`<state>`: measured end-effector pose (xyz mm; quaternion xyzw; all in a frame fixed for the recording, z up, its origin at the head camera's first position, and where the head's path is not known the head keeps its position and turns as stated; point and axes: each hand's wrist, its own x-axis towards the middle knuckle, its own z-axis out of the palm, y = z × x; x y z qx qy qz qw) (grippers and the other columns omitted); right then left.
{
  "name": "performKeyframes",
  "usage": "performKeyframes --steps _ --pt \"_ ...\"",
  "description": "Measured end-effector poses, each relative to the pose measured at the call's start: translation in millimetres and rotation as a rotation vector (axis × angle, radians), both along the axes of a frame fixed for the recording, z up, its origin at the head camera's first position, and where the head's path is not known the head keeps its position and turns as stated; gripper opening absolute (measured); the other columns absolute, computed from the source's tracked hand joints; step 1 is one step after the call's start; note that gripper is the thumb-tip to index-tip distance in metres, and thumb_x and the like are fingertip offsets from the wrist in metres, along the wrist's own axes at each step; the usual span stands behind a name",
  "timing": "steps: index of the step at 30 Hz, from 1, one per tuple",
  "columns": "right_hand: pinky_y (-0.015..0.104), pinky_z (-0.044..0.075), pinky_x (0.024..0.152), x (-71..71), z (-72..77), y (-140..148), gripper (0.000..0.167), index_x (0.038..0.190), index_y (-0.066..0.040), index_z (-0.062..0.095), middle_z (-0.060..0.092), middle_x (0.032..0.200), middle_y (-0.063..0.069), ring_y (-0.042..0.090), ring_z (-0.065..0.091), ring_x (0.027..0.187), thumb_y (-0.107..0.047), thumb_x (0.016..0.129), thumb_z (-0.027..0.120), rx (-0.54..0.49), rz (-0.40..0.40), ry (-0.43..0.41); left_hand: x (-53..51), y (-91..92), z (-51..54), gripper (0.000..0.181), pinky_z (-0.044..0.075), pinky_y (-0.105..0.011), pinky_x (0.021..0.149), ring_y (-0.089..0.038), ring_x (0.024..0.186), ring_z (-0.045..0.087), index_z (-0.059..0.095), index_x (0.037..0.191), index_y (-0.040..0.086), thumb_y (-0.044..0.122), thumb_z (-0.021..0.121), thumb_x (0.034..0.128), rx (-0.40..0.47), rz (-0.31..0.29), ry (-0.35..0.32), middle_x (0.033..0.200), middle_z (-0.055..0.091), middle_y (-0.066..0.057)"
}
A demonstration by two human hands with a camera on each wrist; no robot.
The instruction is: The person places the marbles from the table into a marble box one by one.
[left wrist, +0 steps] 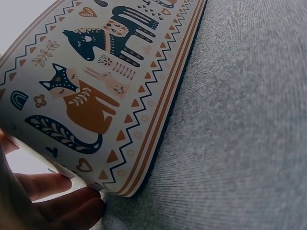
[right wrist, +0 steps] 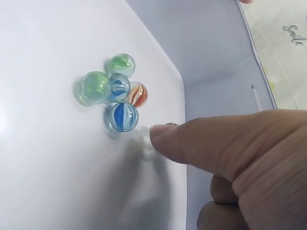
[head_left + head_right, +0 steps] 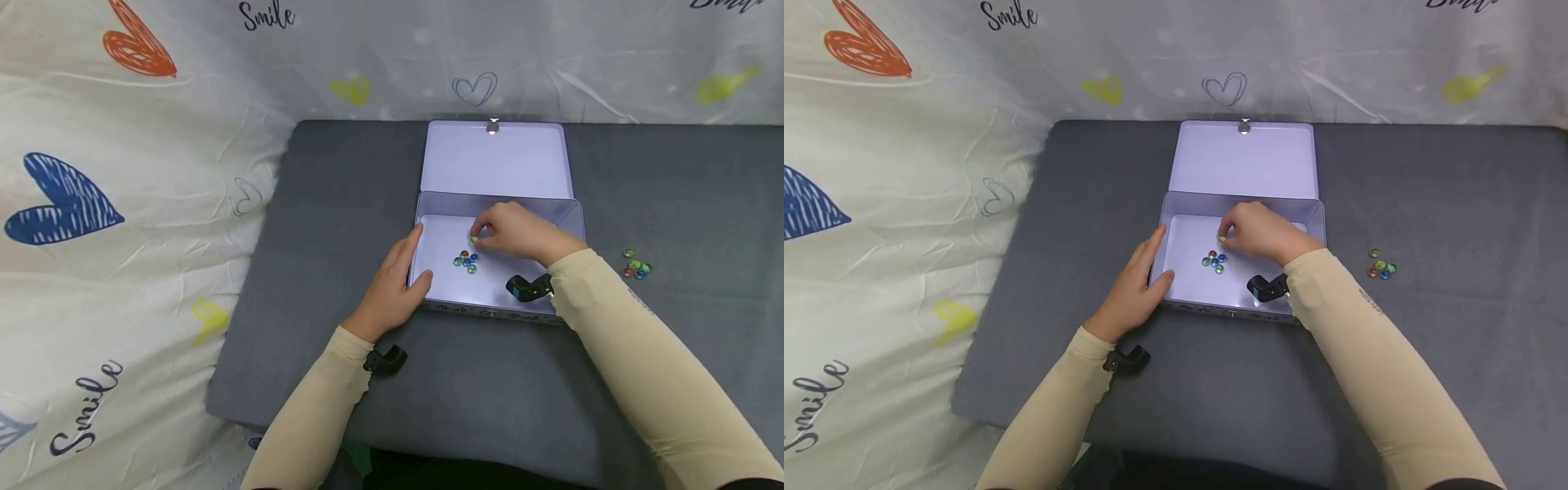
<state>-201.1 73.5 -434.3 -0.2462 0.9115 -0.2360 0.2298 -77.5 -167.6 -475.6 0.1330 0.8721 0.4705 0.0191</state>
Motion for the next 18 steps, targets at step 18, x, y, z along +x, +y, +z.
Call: performKeyframes --steps 18 --pt "0.035 0.039 0.062 0.6 -1.5 -0.4 0.018 0.109 -0.001 0.08 0.057 0.071 0.008 0.022 0.047 0.068 -0.006 0.092 0.075 0.001 0.006 0.0 -0.4 -0.3 -0.5 0.077 0.036 -0.056 0.119 -0.029 0.153 0.036 0.021 0.17 0.016 0.029 0.053 0.101 -0.01 -0.002 0.003 0.167 0.034 -0.014"
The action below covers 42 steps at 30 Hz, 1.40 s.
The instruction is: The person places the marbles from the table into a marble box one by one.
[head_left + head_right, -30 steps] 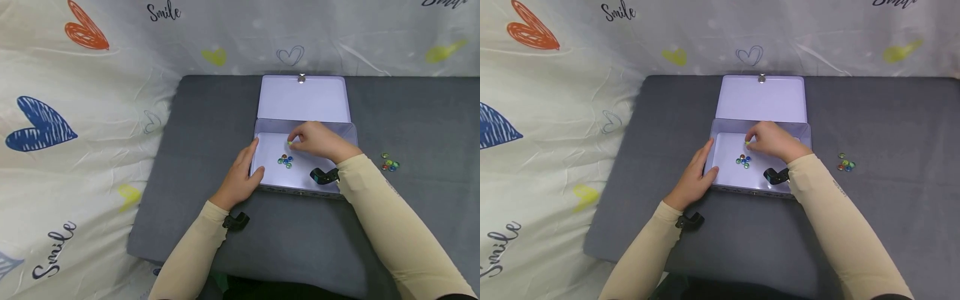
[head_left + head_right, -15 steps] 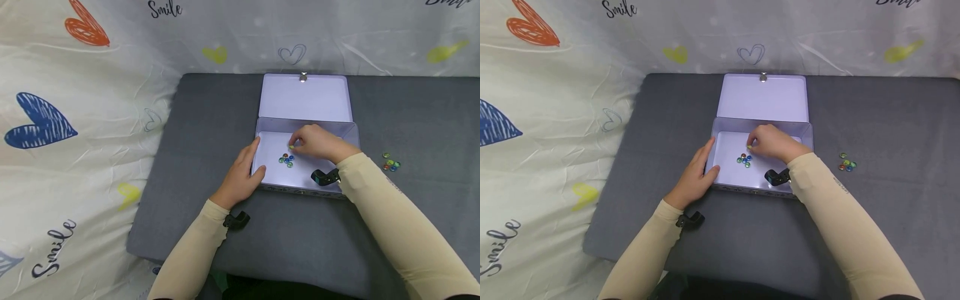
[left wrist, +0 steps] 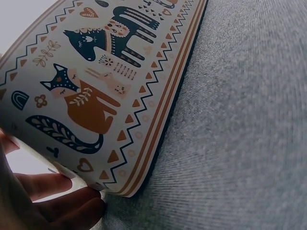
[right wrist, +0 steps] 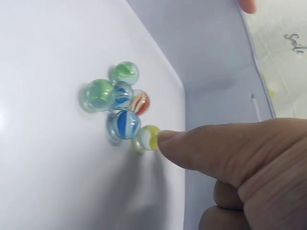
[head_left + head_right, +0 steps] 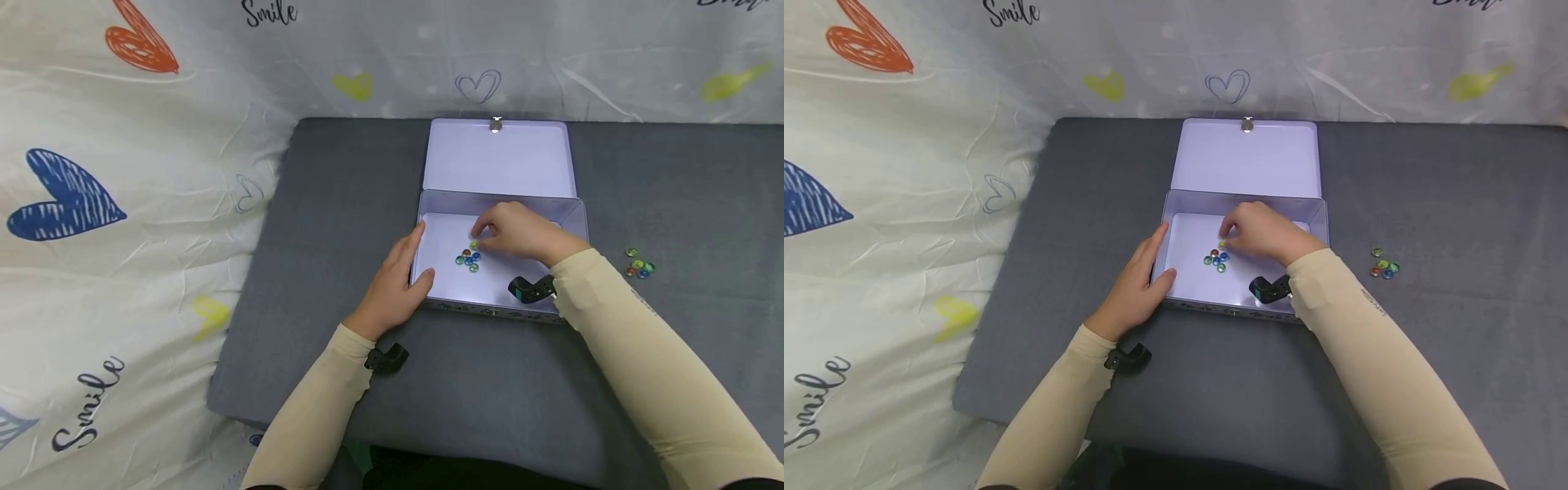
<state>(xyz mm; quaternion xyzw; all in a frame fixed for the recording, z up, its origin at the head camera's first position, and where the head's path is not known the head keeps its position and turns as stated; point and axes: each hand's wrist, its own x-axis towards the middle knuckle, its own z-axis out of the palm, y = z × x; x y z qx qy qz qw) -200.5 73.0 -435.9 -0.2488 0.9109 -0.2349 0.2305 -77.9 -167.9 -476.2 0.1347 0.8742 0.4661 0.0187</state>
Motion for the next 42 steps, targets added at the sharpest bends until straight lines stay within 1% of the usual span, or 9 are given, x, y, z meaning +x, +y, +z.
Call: performKeyframes --steps 4,7,8,11,15,26,30,36,42 --pt "0.036 0.041 0.066 0.3 2.0 3 0.019 0.11 0.0 0.08 0.068 0.084 0.013 0.023 0.05 0.071 -0.004 0.093 0.072 -0.017 -0.026 0.026 0.1 0.5 0.4 0.077 0.036 -0.056 0.119 -0.028 0.154 0.035 0.02 0.17 0.017 0.029 0.053 0.1012 -0.01 -0.006 -0.001 0.168 0.033 -0.014" --pt "0.036 0.042 0.067 0.0 4.5 4 0.019 0.11 0.0 0.08 0.07 0.086 0.014 0.023 0.05 0.071 -0.003 0.094 0.07 -0.033 -0.038 0.044 -0.4 0.7 1.9 0.077 0.035 -0.056 0.12 -0.027 0.154 0.034 0.02 0.17 0.018 0.03 0.052 0.1013 -0.006 -0.005 0.001 0.168 0.033 -0.013" --pt "0.036 0.042 0.067 -0.1 5.3 4 0.019 0.11 0.001 0.08 0.069 0.085 0.013 0.023 0.05 0.071 -0.004 0.094 0.07 -0.037 -0.042 0.048 -0.6 0.7 2.4 0.077 0.035 -0.056 0.12 -0.027 0.154 0.034 0.02 0.17 0.018 0.03 0.052 0.1013 -0.005 -0.005 0.003 0.168 0.032 -0.013" --pt "0.036 0.04 0.065 0.4 7.7 4 0.02 0.112 0.001 0.079 0.057 0.073 0.009 0.022 0.046 0.068 -0.005 0.095 0.07 -0.042 -0.048 0.035 -0.7 0.8 2.8 0.077 0.036 -0.056 0.119 -0.028 0.154 0.035 0.021 0.17 0.017 0.03 0.052 0.101 -0.012 -0.003 0.008 0.168 0.033 -0.013" --pt "0.035 0.038 0.061 2.8 11.5 5 0.022 0.114 0.001 0.079 0.048 0.065 0.005 0.02 0.044 0.065 -0.009 0.097 0.071 -0.046 -0.049 0.037 -0.2 1.9 2.1 0.077 0.037 -0.057 0.118 -0.03 0.152 0.037 0.021 0.17 0.017 0.03 0.052 0.1008 -0.023 -0.006 0.0 0.167 0.034 -0.014" --pt "0.036 0.036 0.06 12.2 35.7 14 0.021 0.112 -0.002 0.08 0.047 0.061 0.004 0.02 0.042 0.059 -0.015 0.098 0.072 -0.062 -0.04 0.137 0.1 3.0 0.0 0.077 0.037 -0.057 0.118 -0.029 0.153 0.035 0.02 0.17 0.018 0.031 0.051 0.1013 -0.017 -0.01 -0.005 0.168 0.033 -0.014" --pt "0.036 0.036 0.06 16.3 44.3 22 0.022 0.113 -0.003 0.08 0.043 0.06 0.002 0.018 0.04 0.058 -0.017 0.098 0.072 -0.069 -0.063 0.148 -0.1 2.5 0.4 0.076 0.036 -0.058 0.118 -0.029 0.154 0.034 0.02 0.17 0.018 0.031 0.051 0.1013 -0.011 -0.011 -0.006 0.168 0.032 -0.014" --pt "0.034 0.033 0.059 21.4 56.7 37 0.024 0.115 -0.005 0.08 0.04 0.061 0.001 0.017 0.036 0.057 -0.021 0.099 0.071 -0.065 -0.099 0.17 -0.4 -0.2 -3.3 0.077 0.036 -0.058 0.118 -0.028 0.154 0.034 0.02 0.17 0.018 0.031 0.051 0.1011 -0.006 -0.005 0.004 0.168 0.032 -0.013" --pt "0.034 0.033 0.056 25.1 59.6 54 0.027 0.118 -0.006 0.079 0.042 0.06 0.002 0.017 0.037 0.055 -0.024 0.1 0.07 -0.036 -0.148 0.182 -0.6 -2.2 -3.0 0.076 0.036 -0.058 0.118 -0.028 0.153 0.035 0.019 0.17 0.024 0.031 0.051 0.1015 -0.009 0.0 0.006 0.167 0.033 -0.013"
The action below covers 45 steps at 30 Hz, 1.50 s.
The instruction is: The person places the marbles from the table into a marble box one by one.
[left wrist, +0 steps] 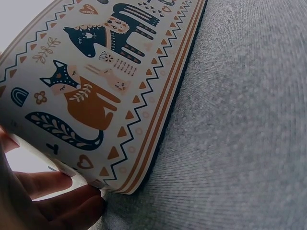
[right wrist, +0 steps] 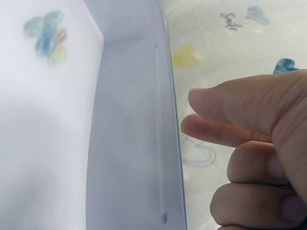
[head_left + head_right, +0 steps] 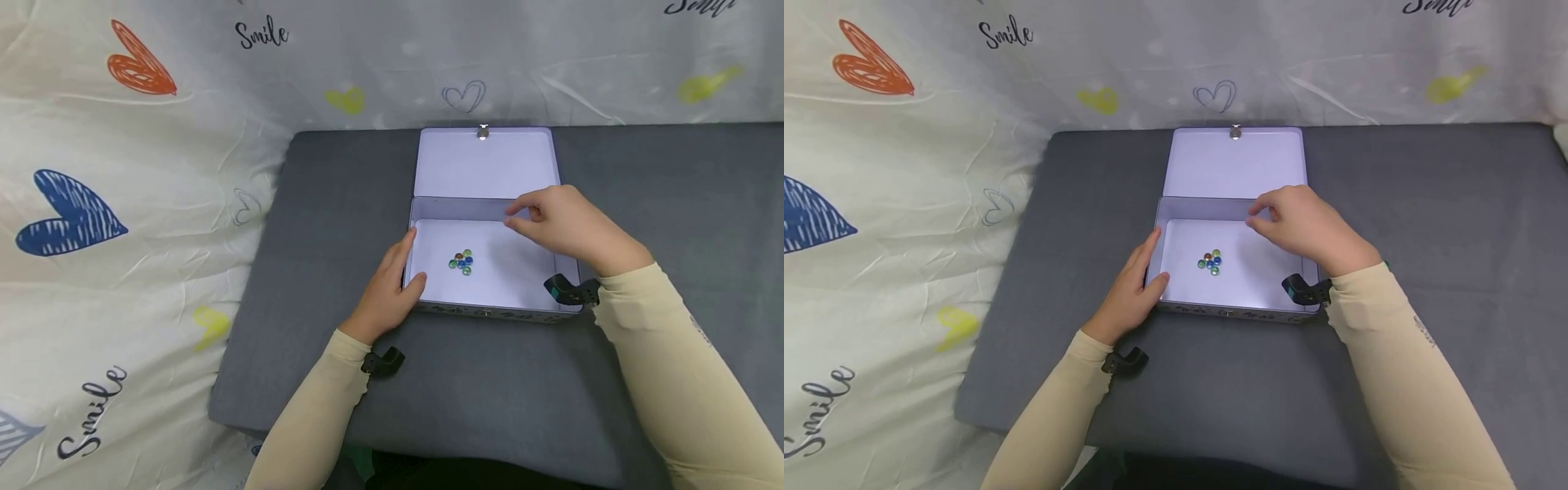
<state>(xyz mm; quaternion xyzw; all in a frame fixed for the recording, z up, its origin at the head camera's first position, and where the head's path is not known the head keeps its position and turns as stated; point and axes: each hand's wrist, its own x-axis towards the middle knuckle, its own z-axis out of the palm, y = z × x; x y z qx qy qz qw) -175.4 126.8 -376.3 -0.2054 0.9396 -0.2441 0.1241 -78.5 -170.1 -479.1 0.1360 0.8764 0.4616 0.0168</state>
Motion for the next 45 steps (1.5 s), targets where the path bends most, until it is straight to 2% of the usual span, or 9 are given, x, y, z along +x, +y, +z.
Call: performKeyframes --steps 8,18,25,34,39,45 --pt "0.034 0.033 0.056 3.7 -3.9 20 0.03 0.119 -0.005 0.078 0.039 0.058 0.001 0.016 0.035 0.055 -0.026 0.101 0.069 0.003 -0.034 -0.004 -1.3 -0.5 0.4 0.076 0.035 -0.057 0.119 -0.027 0.154 0.034 0.018 0.17 0.022 0.032 0.05 0.1017 -0.006 0.001 -0.005 0.168 0.032 -0.013" --pt "0.034 0.03 0.054 12.1 -9.9 45 0.034 0.121 -0.005 0.077 0.03 0.057 -0.003 0.013 0.028 0.054 -0.032 0.102 0.067 -0.035 -0.131 -0.044 0.1 1.3 2.9 0.076 0.035 -0.058 0.119 -0.028 0.153 0.035 0.019 0.17 0.023 0.031 0.05 0.1014 0.0 0.003 -0.014 0.168 0.033 -0.013" --pt "0.035 0.034 0.05 17.1 -8.7 61 0.035 0.123 -0.008 0.076 0.029 0.058 -0.003 0.013 0.028 0.049 -0.034 0.103 0.066 -0.043 -0.167 -0.059 0.4 1.1 0.9 0.077 0.035 -0.058 0.119 -0.028 0.153 0.035 0.02 0.17 0.021 0.03 0.052 0.101 0.005 0.009 -0.014 0.168 0.033 -0.013" --pt "0.034 0.042 0.05 20.0 -10.4 82 0.04 0.129 -0.008 0.073 0.026 0.059 -0.004 0.022 0.048 0.044 -0.039 0.104 0.063 -0.043 -0.212 -0.086 0.1 -0.3 -1.6 0.077 0.035 -0.055 0.12 -0.025 0.152 0.036 0.019 0.17 0.023 0.031 0.05 0.1004 -0.008 0.02 -0.015 0.168 0.033 -0.011" --pt "0.032 0.038 0.054 21.2 -13.4 91 0.043 0.127 -0.008 0.074 0.027 0.059 -0.003 0.023 0.055 0.049 -0.043 0.104 0.063 -0.038 -0.244 -0.061 0.3 0.0 0.3 0.078 0.035 -0.054 0.12 -0.024 0.152 0.036 0.018 0.17 0.026 0.031 0.05 0.1001 0.005 0.019 -0.018 0.167 0.033 -0.011" --pt "0.033 0.031 0.055 24.3 -17.8 103 0.045 0.125 -0.005 0.075 0.032 0.058 0.0 0.013 0.036 0.05 -0.044 0.103 0.064 -0.035 -0.258 -0.024 -0.7 1.3 0.7 0.077 0.036 -0.054 0.119 -0.024 0.151 0.037 0.019 0.17 0.024 0.032 0.05 0.1001 -0.007 0.015 -0.013 0.167 0.034 -0.011"
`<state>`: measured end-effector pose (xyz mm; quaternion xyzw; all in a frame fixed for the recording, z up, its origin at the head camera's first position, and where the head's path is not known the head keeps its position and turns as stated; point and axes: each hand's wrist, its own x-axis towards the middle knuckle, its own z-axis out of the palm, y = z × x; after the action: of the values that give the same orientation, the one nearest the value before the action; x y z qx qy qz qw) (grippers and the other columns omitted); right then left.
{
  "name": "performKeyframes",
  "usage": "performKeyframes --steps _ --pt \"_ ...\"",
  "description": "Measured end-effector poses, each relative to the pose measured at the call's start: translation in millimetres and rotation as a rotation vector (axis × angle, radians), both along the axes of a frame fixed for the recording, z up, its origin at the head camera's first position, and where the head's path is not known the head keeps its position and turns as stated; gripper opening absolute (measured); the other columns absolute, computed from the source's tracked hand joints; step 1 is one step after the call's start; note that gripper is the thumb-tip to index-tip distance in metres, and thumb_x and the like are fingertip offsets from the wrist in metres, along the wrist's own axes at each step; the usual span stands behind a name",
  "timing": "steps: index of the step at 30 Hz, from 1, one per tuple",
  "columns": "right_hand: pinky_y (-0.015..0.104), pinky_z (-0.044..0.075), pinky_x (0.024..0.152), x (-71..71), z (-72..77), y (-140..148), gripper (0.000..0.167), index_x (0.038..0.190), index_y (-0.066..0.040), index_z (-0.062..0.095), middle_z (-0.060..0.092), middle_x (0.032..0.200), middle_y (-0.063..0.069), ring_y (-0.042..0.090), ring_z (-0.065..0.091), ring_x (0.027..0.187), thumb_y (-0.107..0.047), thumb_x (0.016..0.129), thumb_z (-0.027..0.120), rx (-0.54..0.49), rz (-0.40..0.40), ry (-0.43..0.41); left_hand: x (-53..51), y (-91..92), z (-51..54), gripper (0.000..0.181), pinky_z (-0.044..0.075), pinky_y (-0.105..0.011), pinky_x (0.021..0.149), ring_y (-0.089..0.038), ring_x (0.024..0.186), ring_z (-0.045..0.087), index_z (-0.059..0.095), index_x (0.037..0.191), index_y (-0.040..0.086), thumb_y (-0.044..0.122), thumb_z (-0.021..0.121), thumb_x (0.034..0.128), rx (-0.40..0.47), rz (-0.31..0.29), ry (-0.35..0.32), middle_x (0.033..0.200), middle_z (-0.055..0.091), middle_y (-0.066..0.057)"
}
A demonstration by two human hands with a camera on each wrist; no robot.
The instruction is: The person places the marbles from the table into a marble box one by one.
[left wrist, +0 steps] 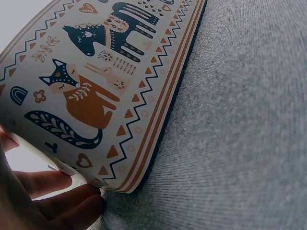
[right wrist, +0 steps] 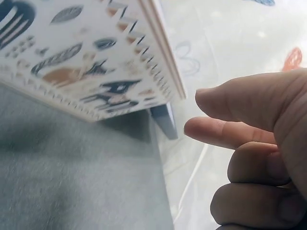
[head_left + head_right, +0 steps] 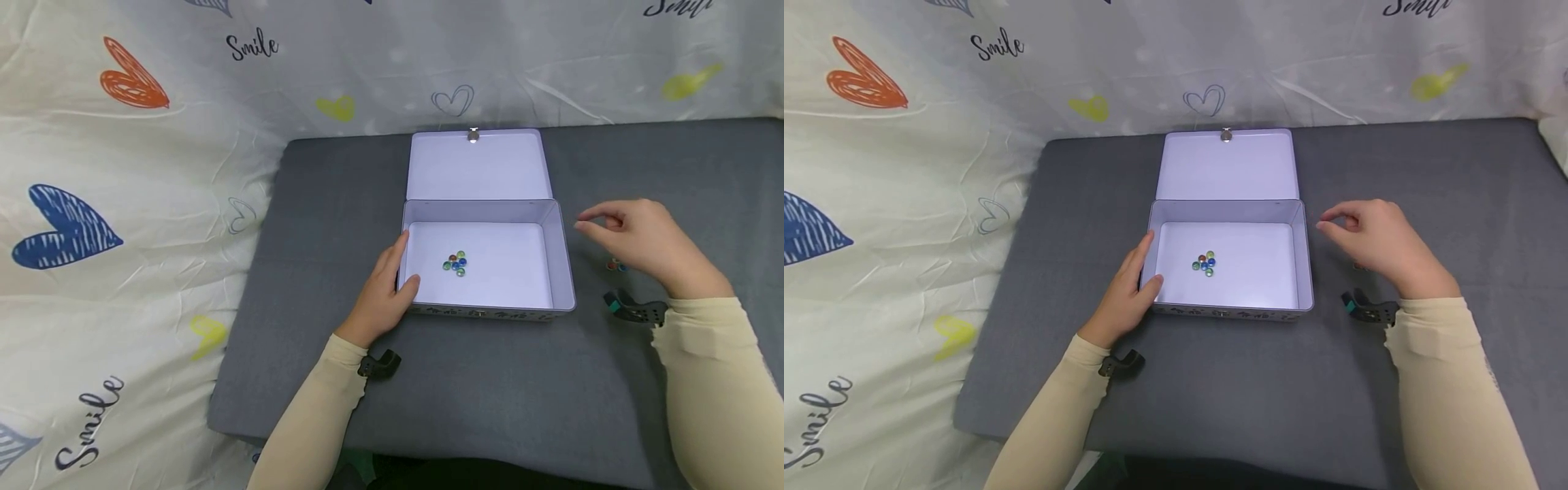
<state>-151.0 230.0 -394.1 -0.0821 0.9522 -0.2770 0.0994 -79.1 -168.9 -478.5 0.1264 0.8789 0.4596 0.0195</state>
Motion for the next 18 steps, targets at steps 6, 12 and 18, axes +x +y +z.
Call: performKeyframes --steps 6,12,18 --pt "0.035 0.03 0.052 0.5 -8.8 13 0.046 0.125 -0.003 0.074 0.037 0.06 0.002 0.013 0.03 0.051 -0.043 0.104 0.063 0.018 -0.002 0.001 -0.6 0.6 0.5 0.077 0.036 -0.055 0.119 -0.026 0.151 0.038 0.02 0.17 0.02 0.03 0.05 0.1002 0.008 -0.002 0.001 0.167 0.034 -0.012" --pt "0.035 0.03 0.052 1.4 -14.9 22 0.042 0.124 0.0 0.074 0.036 0.059 0.001 0.012 0.03 0.051 -0.037 0.104 0.064 0.041 -0.007 -0.004 0.8 0.5 2.3 0.077 0.035 -0.056 0.119 -0.027 0.151 0.038 0.02 0.17 0.022 0.028 0.051 0.1003 0.021 0.0 -0.005 0.167 0.034 -0.012" --pt "0.036 0.029 0.05 3.4 -19.6 33 0.043 0.123 -0.003 0.074 0.036 0.058 0.002 0.012 0.029 0.05 -0.04 0.104 0.064 0.034 -0.033 0.006 1.8 -0.8 2.4 0.077 0.035 -0.057 0.119 -0.027 0.151 0.037 0.02 0.17 0.021 0.028 0.052 0.1005 0.023 -0.008 -0.006 0.167 0.034 -0.013"
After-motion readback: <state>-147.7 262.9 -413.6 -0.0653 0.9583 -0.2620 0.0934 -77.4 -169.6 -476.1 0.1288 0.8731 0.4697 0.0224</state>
